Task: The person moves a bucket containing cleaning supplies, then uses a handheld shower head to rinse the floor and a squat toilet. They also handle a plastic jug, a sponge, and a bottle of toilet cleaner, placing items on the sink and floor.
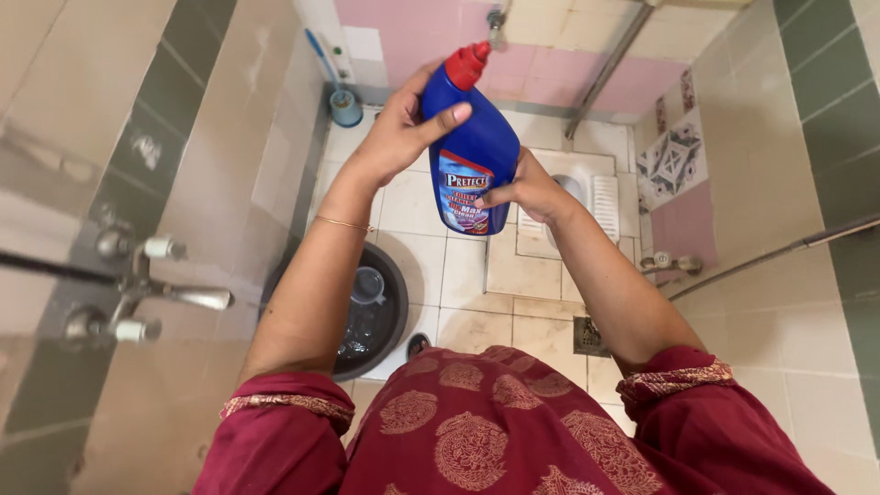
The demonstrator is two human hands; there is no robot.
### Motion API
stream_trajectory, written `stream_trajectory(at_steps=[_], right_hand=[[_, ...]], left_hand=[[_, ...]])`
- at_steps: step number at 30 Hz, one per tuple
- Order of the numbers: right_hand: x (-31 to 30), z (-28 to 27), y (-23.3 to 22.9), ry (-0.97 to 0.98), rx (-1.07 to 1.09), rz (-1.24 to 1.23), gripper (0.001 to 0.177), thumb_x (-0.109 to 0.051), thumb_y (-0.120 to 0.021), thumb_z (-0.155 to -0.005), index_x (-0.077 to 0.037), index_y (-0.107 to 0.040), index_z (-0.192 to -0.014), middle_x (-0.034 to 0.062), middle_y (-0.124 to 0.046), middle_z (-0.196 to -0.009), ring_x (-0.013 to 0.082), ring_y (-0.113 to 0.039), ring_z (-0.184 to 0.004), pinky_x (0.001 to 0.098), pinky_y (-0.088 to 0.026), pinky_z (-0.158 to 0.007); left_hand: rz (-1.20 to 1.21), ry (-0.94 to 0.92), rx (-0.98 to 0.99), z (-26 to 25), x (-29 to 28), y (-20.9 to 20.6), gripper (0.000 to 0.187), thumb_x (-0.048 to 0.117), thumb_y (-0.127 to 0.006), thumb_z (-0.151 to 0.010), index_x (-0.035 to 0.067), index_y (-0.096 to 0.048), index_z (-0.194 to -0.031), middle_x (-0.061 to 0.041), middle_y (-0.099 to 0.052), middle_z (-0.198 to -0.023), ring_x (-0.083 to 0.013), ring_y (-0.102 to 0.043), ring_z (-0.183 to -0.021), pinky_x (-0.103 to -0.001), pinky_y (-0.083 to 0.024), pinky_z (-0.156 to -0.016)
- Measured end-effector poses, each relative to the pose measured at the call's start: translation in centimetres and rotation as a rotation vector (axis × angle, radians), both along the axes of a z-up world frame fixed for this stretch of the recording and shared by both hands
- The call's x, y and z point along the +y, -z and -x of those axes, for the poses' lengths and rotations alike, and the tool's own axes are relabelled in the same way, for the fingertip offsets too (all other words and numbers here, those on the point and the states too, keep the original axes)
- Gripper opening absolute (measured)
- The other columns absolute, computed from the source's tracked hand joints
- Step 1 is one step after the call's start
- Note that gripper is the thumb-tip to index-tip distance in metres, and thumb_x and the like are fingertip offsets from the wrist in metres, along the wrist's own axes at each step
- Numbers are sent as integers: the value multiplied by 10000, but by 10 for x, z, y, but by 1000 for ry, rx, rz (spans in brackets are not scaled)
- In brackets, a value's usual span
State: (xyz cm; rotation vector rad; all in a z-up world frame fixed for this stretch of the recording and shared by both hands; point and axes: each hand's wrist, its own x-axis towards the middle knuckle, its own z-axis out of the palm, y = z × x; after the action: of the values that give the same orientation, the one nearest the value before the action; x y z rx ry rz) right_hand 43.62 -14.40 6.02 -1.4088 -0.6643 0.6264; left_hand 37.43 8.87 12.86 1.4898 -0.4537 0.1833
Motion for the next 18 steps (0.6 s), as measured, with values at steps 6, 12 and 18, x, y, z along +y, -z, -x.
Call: stream_trajectory(at_steps=[6,12,18], right_hand=[[5,-5,-2,134,-24,32,702,-48,-900,-710,-45,-602,-1345,49,-724,-1221,161,-665,-1153,368,-539,-1039],[-1,-16,7,308,-25,33,693,-49,-903,-705,-45,-608,-1332,54,-722,-1220,158,-674,-1133,368,-554,-1012],[-24,-37,17,514,180,-253,590,-17,-862,-766,1,-616,-1303,116,-722,-1202,237,-705,-1134,420,-588,-1008]], left_hand=[[-69,43,-48,-45,-1,-3,623,257,-789,-1011,21,-495,-1507,-84,-656,-1331,-151,-612,-1238,-316,-514,-1121],[-70,198,-10,-93,-5,2,857,330,-823,-961,104,-318,-1616,-126,-586,-1476,-201,-575,-1369,-331,-450,-1199],[-181,325,233,-126,-24,36,1002,348,-901,-795,69,-339,-1577,-175,-605,-1455,-244,-562,-1373,-367,-443,-1138]])
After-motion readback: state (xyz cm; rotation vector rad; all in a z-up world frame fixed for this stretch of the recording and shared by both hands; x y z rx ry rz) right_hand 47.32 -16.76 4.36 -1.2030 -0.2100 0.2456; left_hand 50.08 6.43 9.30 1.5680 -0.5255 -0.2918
